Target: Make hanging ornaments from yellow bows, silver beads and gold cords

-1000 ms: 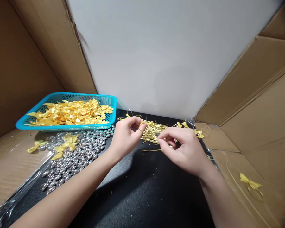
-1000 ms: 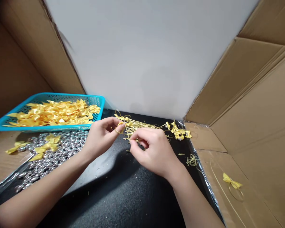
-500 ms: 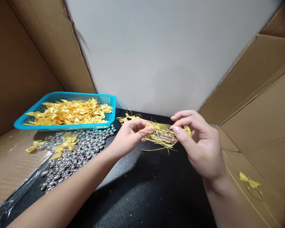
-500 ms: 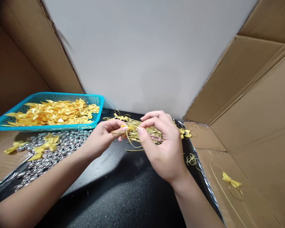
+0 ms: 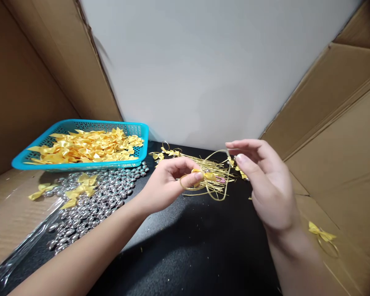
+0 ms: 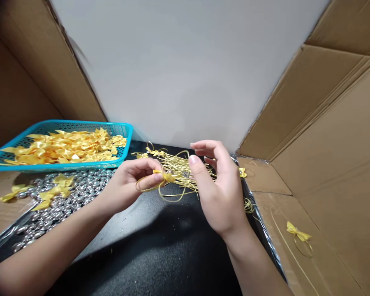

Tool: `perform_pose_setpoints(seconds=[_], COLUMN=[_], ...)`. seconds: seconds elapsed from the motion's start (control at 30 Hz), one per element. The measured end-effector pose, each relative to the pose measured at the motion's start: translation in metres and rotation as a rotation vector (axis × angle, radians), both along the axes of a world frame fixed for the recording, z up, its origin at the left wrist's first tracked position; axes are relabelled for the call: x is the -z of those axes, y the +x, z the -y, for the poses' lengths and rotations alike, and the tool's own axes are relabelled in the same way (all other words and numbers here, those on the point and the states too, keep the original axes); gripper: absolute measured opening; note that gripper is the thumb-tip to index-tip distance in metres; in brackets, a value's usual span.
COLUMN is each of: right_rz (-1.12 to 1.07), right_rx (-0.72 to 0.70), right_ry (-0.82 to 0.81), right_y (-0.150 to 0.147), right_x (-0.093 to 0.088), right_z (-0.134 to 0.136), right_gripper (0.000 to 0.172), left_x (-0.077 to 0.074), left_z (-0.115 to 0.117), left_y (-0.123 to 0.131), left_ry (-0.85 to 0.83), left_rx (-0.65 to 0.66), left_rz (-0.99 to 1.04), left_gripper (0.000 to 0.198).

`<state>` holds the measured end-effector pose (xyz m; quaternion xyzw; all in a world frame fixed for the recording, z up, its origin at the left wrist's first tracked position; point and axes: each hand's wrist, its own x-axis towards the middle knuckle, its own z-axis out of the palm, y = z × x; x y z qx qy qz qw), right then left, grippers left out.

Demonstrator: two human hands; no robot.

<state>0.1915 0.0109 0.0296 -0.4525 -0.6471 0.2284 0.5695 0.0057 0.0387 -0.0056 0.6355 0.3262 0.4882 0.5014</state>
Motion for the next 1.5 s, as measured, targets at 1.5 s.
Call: perform_pose_setpoints(seconds=[1.5], right_rz=[0.386], right_rx=[-0.510], right_ry=[-0.303], right_y=[0.009], right_x=[0.009], right_z=[-0.026], right_gripper=[0.011], left_x=[-0.013], left_z=[0.002], left_y=[-0.016], left_ry=[0.305], left_rx=[0.106], left_rz=[-0.546], left_gripper=[0.019])
